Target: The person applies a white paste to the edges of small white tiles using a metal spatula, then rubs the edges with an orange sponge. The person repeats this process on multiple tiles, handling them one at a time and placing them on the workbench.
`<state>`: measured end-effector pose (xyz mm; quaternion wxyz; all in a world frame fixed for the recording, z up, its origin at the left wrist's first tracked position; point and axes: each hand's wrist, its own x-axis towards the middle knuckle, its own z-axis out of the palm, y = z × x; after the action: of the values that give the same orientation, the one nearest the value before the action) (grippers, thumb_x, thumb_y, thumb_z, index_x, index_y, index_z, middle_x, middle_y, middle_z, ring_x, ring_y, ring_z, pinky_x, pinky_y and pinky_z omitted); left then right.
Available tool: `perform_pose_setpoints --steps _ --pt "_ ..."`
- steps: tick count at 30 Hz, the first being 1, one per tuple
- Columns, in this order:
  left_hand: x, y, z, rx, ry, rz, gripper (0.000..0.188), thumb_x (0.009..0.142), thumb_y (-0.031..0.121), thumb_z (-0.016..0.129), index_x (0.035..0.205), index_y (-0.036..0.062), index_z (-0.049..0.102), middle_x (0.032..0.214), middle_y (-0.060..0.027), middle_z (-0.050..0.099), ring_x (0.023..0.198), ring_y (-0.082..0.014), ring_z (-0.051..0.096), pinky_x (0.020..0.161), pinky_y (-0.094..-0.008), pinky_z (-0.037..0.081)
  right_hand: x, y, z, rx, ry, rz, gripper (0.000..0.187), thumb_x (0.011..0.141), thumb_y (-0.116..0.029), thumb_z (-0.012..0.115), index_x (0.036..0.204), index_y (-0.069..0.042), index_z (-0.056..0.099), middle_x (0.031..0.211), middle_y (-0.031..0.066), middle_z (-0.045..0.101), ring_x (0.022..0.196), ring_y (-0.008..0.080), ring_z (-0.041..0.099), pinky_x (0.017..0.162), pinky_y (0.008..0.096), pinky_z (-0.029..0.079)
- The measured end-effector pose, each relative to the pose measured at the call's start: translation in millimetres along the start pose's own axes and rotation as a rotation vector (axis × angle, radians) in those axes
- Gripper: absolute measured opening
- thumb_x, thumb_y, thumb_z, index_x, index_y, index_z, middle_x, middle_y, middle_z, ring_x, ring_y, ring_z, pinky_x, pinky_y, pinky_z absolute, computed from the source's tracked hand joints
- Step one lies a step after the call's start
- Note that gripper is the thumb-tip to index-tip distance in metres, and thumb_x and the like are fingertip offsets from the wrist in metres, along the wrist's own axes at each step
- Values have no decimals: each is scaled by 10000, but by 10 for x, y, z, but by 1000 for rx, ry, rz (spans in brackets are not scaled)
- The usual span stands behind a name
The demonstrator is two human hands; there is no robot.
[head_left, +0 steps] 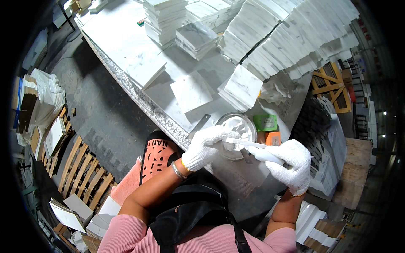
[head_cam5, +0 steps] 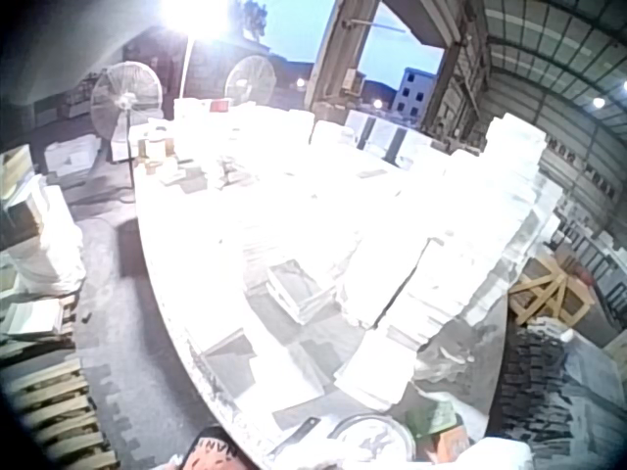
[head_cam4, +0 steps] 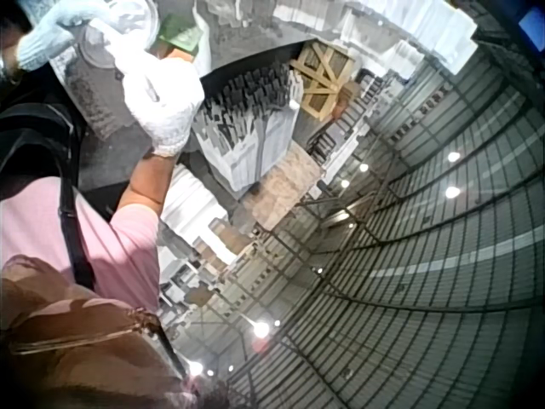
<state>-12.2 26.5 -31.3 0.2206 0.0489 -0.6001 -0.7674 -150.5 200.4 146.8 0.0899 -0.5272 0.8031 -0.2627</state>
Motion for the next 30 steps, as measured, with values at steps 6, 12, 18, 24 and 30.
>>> perform_pose_setpoints --steps 6,12,18,24,30 --pt "-3 -8 -42 16 12 -6 309 900 -119 620 1194 -54 690 1074 -117 710 936 -177 676 854 -300 555 -168 316 -7 443 25 247 314 740 -114 799 1020 24 762 942 89 719 819 179 683 750 299 516" --pt "-6 71 -42 197 14 8 365 822 -132 675 1170 -30 707 1086 -108 725 981 -191 690 897 -300 549 -147 1115 415 629 273 293 423 851 -272 850 1082 31 668 1084 83 677 977 157 664 844 296 543" --pt "-60 -3 -32 53 84 -115 372 767 -96 763 1121 17 746 1081 -122 750 1003 -238 715 888 -333 563 187 1571 761 327 264 267 300 832 -36 817 1108 -24 700 1092 70 695 1003 175 658 899 312 527" --pt "-46 7 -69 60 71 -136 360 777 -96 737 1123 2 739 1090 -129 739 1007 -239 710 891 -330 562 485 1816 1000 166 211 338 304 771 -84 835 1053 -108 724 994 69 751 944 229 706 866 347 553" --pt "-39 -8 -111 132 -56 -66 339 845 -104 670 1179 -57 692 1191 -145 691 1075 -216 676 933 -316 548 643 1898 990 35 133 352 316 810 -18 799 1108 -65 703 1051 69 751 965 170 714 869 324 568"
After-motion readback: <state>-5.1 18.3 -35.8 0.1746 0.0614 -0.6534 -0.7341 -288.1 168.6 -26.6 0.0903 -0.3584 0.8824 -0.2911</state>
